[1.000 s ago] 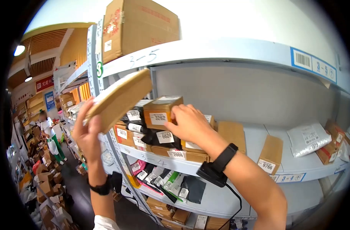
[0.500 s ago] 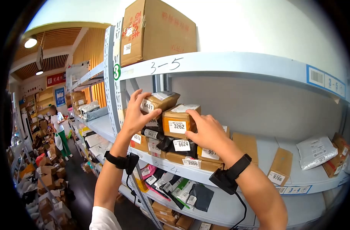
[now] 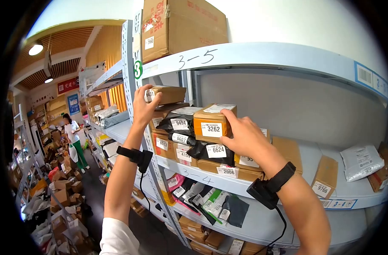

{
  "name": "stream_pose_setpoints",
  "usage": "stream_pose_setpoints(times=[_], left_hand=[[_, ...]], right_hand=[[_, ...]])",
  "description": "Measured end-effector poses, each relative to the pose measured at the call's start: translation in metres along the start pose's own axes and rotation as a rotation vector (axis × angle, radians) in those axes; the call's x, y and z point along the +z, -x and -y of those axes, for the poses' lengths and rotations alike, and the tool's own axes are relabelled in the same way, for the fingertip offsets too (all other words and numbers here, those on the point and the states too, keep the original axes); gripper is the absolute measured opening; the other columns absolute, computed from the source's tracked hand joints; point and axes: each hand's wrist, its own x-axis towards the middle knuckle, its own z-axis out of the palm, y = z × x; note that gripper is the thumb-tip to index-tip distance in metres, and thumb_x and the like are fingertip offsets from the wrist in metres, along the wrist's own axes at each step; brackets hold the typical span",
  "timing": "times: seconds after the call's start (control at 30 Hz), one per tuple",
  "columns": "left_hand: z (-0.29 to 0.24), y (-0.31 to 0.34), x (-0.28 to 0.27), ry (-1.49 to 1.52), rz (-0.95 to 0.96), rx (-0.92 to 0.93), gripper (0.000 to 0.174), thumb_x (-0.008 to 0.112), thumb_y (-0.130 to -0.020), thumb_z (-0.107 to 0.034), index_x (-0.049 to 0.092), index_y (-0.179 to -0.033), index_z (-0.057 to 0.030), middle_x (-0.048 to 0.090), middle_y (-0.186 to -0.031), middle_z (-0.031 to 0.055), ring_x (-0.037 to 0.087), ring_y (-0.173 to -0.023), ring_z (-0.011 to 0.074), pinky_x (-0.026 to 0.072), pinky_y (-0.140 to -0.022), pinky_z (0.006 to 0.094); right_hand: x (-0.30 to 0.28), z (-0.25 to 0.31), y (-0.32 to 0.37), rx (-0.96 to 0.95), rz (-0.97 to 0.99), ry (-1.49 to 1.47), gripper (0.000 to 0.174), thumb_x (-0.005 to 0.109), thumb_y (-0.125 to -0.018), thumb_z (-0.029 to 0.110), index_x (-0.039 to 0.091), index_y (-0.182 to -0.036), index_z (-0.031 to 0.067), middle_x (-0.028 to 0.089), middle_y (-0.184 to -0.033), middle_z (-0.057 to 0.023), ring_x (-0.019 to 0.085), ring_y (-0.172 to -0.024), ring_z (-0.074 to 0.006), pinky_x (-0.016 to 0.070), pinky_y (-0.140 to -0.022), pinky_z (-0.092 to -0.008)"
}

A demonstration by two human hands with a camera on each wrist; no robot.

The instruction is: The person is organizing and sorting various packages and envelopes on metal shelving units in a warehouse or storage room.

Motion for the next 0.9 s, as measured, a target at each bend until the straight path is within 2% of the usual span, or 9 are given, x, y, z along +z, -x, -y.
stream_pose_setpoints(times=[0.23, 0.4, 0.6, 0.67, 0.73, 0.83, 0.87, 0.9], left_hand=[[0.011, -0.003, 0.01, -0.009, -0.017, 0.103, 0.047, 0.077, -0.08, -0.032, 0.063, -0.115, -0.0036, 0.059, -0.119, 0.0173, 0.055, -0.112, 0.0362, 0.0424, -0.098, 0.0441], [0.014, -0.002, 0.017, 0.072, -0.123, 0.226, 0.043, 0.08, -0.073, -0.022, 0.063, -0.109, -0.0034, 0.059, -0.114, 0.0158, 0.055, -0.11, 0.0345, 0.0428, -0.097, 0.0434], [0.012, -0.005, 0.009, 0.131, -0.149, 0.248, 0.042, 0.081, -0.073, -0.018, 0.063, -0.108, -0.004, 0.059, -0.113, 0.0147, 0.056, -0.109, 0.0331, 0.0452, -0.095, 0.0412], [0.006, -0.009, 0.002, 0.135, -0.174, 0.262, 0.042, 0.08, -0.075, -0.017, 0.063, -0.111, -0.0031, 0.059, -0.114, 0.0147, 0.058, -0.109, 0.031, 0.0455, -0.096, 0.0392], [0.003, -0.012, 0.001, 0.139, -0.195, 0.275, 0.042, 0.08, -0.077, -0.016, 0.063, -0.113, -0.0022, 0.059, -0.116, 0.0146, 0.059, -0.109, 0.0289, 0.0458, -0.096, 0.0373], [0.011, -0.013, 0.011, 0.185, -0.111, 0.252, 0.045, 0.079, -0.079, -0.02, 0.066, -0.119, -0.0063, 0.059, -0.115, 0.0131, 0.058, -0.109, 0.0272, 0.0475, -0.094, 0.0367], [0.021, -0.01, 0.018, 0.203, -0.051, 0.187, 0.045, 0.082, -0.073, -0.02, 0.068, -0.113, -0.005, 0.058, -0.113, 0.0152, 0.056, -0.109, 0.0311, 0.0451, -0.095, 0.0397], [0.03, -0.004, 0.022, 0.175, -0.018, 0.161, 0.044, 0.082, -0.073, -0.021, 0.069, -0.112, -0.0047, 0.057, -0.115, 0.0159, 0.055, -0.111, 0.0319, 0.0448, -0.096, 0.0404]], right_hand=[[-0.002, 0.007, 0.001, 0.057, 0.032, 0.021, 0.072, 0.071, -0.082, 0.028, 0.038, -0.144, 0.0122, 0.068, -0.106, -0.0242, 0.057, -0.108, -0.0415, 0.0466, -0.094, -0.0485], [0.0, 0.005, 0.0, 0.05, 0.019, 0.039, 0.073, 0.071, -0.082, 0.027, 0.037, -0.144, 0.0122, 0.068, -0.103, -0.0243, 0.058, -0.106, -0.0417, 0.0469, -0.093, -0.0485], [-0.001, 0.008, -0.001, 0.075, 0.039, 0.033, 0.072, 0.071, -0.082, 0.026, 0.038, -0.144, 0.0122, 0.067, -0.101, -0.0259, 0.058, -0.105, -0.0425, 0.0472, -0.093, -0.0487], [0.0, 0.007, -0.001, 0.085, 0.07, 0.022, 0.071, 0.071, -0.083, 0.026, 0.035, -0.144, 0.0154, 0.063, -0.111, -0.0281, 0.058, -0.11, -0.042, 0.0467, -0.095, -0.0476], [0.001, 0.007, -0.001, 0.086, 0.061, 0.025, 0.072, 0.071, -0.083, 0.027, 0.034, -0.144, 0.0161, 0.063, -0.111, -0.0278, 0.058, -0.109, -0.042, 0.0468, -0.095, -0.0478], [0.001, 0.01, 0.001, 0.105, 0.065, 0.037, 0.074, 0.071, -0.083, 0.029, 0.033, -0.145, 0.0174, 0.063, -0.109, -0.0275, 0.059, -0.108, -0.0418, 0.0468, -0.094, -0.0481], [-0.001, 0.012, 0.001, 0.123, 0.073, 0.045, 0.075, 0.071, -0.083, 0.029, 0.032, -0.146, 0.018, 0.063, -0.109, -0.0274, 0.059, -0.108, -0.0417, 0.0468, -0.093, -0.0482], [-0.002, 0.014, 0.003, 0.126, 0.07, 0.046, 0.075, 0.071, -0.083, 0.029, 0.032, -0.146, 0.018, 0.063, -0.109, -0.0274, 0.059, -0.108, -0.0417, 0.0468, -0.093, -0.0482]])
